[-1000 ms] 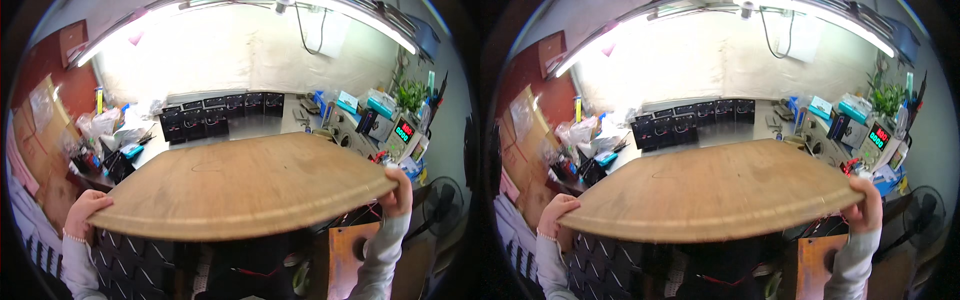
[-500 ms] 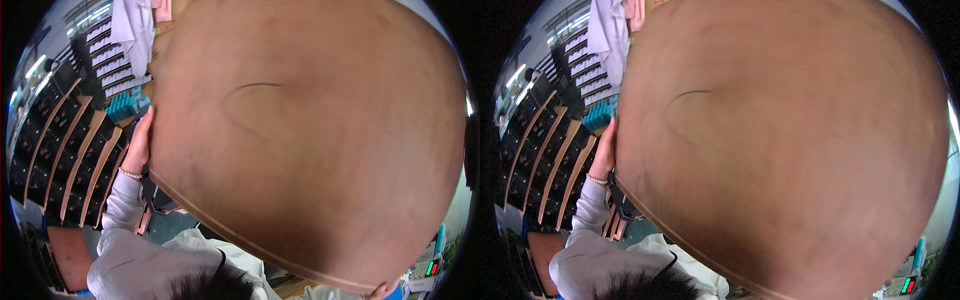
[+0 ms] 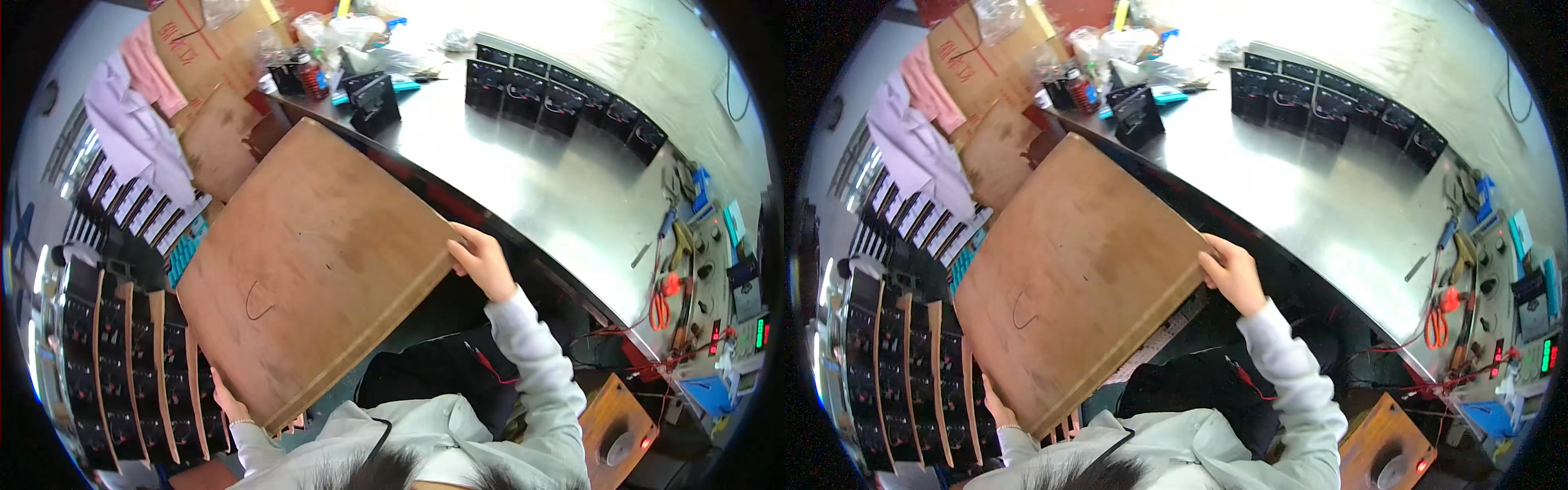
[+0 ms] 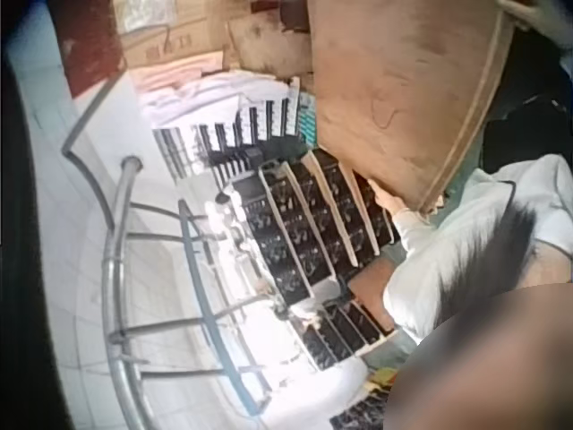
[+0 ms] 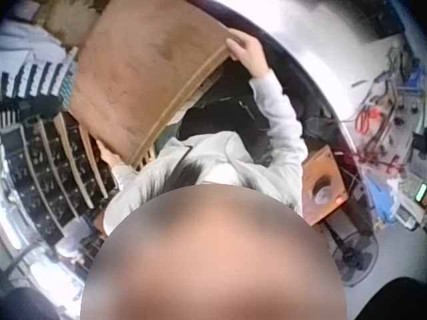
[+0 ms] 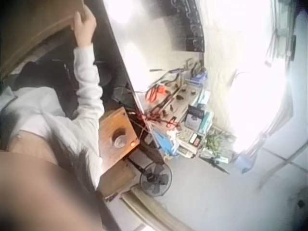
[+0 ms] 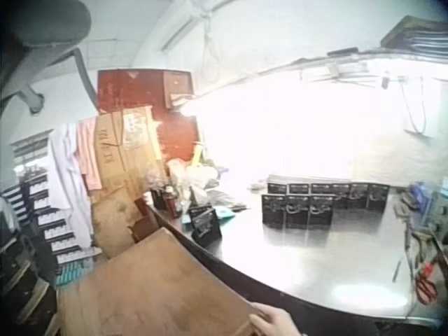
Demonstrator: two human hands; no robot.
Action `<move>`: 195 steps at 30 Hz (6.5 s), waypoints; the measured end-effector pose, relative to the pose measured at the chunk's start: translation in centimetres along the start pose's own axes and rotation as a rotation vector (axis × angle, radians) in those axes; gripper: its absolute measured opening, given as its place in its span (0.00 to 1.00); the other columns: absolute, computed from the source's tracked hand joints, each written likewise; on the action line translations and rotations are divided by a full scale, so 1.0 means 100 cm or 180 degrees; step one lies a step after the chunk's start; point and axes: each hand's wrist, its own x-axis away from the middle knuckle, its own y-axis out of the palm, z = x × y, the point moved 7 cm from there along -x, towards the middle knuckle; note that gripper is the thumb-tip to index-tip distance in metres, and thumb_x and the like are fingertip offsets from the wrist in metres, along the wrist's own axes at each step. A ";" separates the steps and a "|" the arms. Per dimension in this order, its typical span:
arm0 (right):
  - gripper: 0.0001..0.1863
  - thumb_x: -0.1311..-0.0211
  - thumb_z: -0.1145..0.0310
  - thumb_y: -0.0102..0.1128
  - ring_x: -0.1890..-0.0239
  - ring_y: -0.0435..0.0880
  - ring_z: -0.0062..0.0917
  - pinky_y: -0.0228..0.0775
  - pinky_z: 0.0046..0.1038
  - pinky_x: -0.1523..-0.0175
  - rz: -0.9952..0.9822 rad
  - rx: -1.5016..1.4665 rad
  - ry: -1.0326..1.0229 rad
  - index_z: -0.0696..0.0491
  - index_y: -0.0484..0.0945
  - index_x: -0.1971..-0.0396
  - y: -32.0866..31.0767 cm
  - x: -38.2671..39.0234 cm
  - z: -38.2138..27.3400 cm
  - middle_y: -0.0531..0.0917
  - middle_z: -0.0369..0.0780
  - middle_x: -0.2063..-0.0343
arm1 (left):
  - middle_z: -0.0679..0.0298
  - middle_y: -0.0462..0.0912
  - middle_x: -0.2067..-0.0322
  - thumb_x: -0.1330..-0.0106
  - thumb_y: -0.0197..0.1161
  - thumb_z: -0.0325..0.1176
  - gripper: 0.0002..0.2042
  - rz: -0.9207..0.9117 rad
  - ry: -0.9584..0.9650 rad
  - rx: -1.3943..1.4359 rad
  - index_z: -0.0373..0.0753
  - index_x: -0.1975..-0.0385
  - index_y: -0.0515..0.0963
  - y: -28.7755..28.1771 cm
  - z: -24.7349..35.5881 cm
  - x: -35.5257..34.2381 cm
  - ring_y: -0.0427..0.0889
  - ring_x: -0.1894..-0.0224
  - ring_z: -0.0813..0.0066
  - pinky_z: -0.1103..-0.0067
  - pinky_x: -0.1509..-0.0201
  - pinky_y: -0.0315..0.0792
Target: Testing and calibrating analog voltmeters at a workbench using a power supply and test probes.
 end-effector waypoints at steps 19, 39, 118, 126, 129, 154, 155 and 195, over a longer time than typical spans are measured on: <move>0.28 0.32 0.69 0.61 0.55 0.87 0.35 0.83 0.30 0.51 0.0286 -0.1118 0.0450 0.73 0.66 0.40 -0.008 -0.070 0.057 0.81 0.52 0.51 | 0.58 0.78 0.42 0.38 0.68 0.56 0.36 -0.0082 -0.0513 -0.0187 0.30 0.41 0.74 0.029 -0.015 -0.066 0.74 0.39 0.64 0.72 0.33 0.65; 0.20 0.51 0.72 0.73 0.59 0.80 0.37 0.75 0.34 0.54 0.1426 0.1618 -0.0432 0.51 0.84 0.54 -0.015 0.201 0.118 0.82 0.39 0.65 | 0.56 0.78 0.49 0.44 0.74 0.28 0.20 -0.2903 0.5395 -0.0568 0.37 0.51 0.77 0.530 0.173 0.328 0.75 0.44 0.57 0.68 0.41 0.71; 0.07 0.34 0.77 0.64 0.69 0.74 0.13 0.65 0.16 0.66 0.4202 0.0439 0.0096 0.58 0.78 0.58 -0.163 0.245 0.015 0.78 0.33 0.70 | 0.56 0.63 0.35 0.45 0.69 0.18 0.52 -0.7506 0.1954 0.0139 0.45 0.23 0.43 0.568 0.050 0.521 0.65 0.33 0.66 0.69 0.30 0.62; 0.11 0.54 0.85 0.74 0.70 0.81 0.29 0.71 0.25 0.63 0.3773 0.2253 -0.0743 0.61 0.82 0.70 -0.164 0.213 -0.021 0.83 0.41 0.74 | 0.51 0.71 0.39 0.47 0.70 0.20 0.50 -0.7389 0.1417 0.0333 0.39 0.24 0.47 0.567 0.049 0.524 0.70 0.35 0.62 0.69 0.30 0.61; 0.11 0.54 0.81 0.77 0.75 0.77 0.32 0.67 0.29 0.71 0.3849 0.2269 -0.0810 0.58 0.81 0.73 -0.165 0.206 -0.019 0.81 0.40 0.77 | 0.50 0.71 0.39 0.47 0.70 0.20 0.50 -0.7408 0.1500 0.0294 0.39 0.24 0.46 0.567 0.052 0.526 0.70 0.35 0.63 0.69 0.30 0.61; 0.26 0.49 0.77 0.73 0.52 0.80 0.37 0.75 0.32 0.50 0.4340 0.1942 -0.0189 0.58 0.75 0.48 -0.152 0.216 -0.012 0.77 0.46 0.51 | 0.54 0.71 0.38 0.47 0.73 0.21 0.50 -0.7191 0.1504 0.0358 0.41 0.24 0.49 0.562 0.048 0.524 0.71 0.35 0.65 0.70 0.31 0.64; 0.26 0.49 0.77 0.73 0.53 0.81 0.36 0.76 0.31 0.51 0.4309 0.1808 -0.0157 0.58 0.75 0.49 -0.151 0.220 -0.006 0.77 0.45 0.52 | 0.54 0.69 0.38 0.46 0.73 0.21 0.50 -0.7210 0.1570 0.0323 0.41 0.24 0.48 0.561 0.048 0.525 0.70 0.35 0.64 0.69 0.30 0.64; 0.64 0.63 0.54 0.84 0.38 0.69 0.48 0.62 0.44 0.37 0.3609 0.2417 -0.0141 0.69 0.53 0.31 -0.143 0.185 -0.010 0.69 0.54 0.38 | 0.56 0.69 0.37 0.49 0.72 0.21 0.52 -0.6601 0.2692 0.0297 0.41 0.23 0.47 0.525 0.067 0.536 0.74 0.39 0.65 0.70 0.43 0.75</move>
